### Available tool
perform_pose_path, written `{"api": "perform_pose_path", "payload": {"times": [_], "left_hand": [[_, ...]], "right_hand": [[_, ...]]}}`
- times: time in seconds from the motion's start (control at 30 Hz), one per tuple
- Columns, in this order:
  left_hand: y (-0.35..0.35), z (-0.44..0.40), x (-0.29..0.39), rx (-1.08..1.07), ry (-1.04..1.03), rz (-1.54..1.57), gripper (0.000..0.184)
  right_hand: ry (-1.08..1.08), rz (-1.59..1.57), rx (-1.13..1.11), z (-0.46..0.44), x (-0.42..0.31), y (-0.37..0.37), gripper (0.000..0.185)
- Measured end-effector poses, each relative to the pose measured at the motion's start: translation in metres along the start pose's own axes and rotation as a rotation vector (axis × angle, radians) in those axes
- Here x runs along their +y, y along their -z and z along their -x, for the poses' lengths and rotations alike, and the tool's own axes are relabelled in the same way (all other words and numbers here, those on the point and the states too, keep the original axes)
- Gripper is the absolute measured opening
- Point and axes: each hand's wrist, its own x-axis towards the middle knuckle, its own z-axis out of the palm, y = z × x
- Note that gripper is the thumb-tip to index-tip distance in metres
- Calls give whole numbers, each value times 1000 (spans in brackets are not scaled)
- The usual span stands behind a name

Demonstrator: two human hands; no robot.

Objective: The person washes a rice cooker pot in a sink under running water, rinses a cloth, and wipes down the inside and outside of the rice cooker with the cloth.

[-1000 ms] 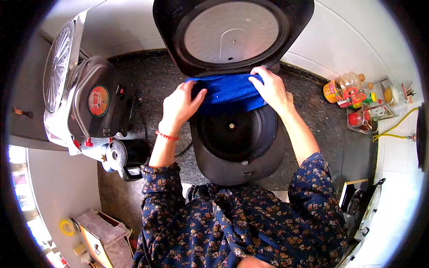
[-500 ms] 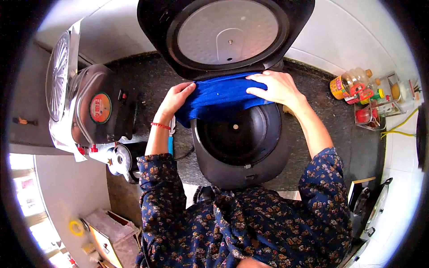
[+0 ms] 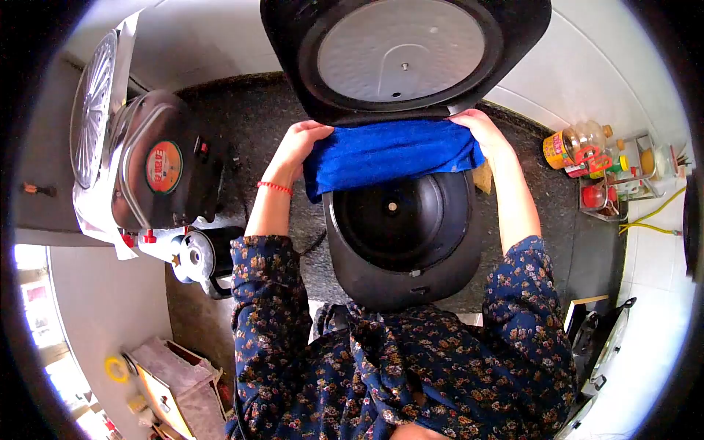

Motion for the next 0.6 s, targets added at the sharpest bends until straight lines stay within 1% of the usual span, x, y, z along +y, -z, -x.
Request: {"api": "perform_pose_path", "payload": {"times": [0.03, 0.07, 0.17, 0.23, 0.27, 0.3, 0.37, 0.4, 0.5, 0.53, 0.6], "left_hand": [[2, -9, -3, 20, 17, -40, 34], [3, -11, -3, 16, -26, -50, 34], [-1, -22, -5, -8, -160, -85, 33], [-4, -29, -8, 48, -294, -121, 34], [-8, -28, -8, 86, -268, -110, 35], [0, -44, -21, 80, -380, -169, 37], [4, -56, -21, 13, -450, -171, 43], [8, -60, -21, -19, -519, -306, 42], [0, -59, -25, -33, -647, -238, 41], [-2, -56, -26, -18, -636, -153, 38], [-3, -51, -22, -51, -589, -253, 39]], "right_hand": [[-42, -93, -4, -11, 9, 7, 26], [-48, -185, -160, -24, 21, 21, 29], [144, -199, -86, -10, -7, -17, 36], [161, -29, 102, -14, -19, -35, 41], [254, 119, 181, -17, -16, -39, 44], [245, 238, 285, -23, -16, -46, 48], [233, 261, 206, -5, -34, -59, 53], [296, 219, 237, -7, -27, -55, 50], [211, 186, 144, -4, -10, -40, 42], [212, 213, 151, -7, -1, -35, 37], [213, 262, 173, -18, 20, -20, 29]]}}
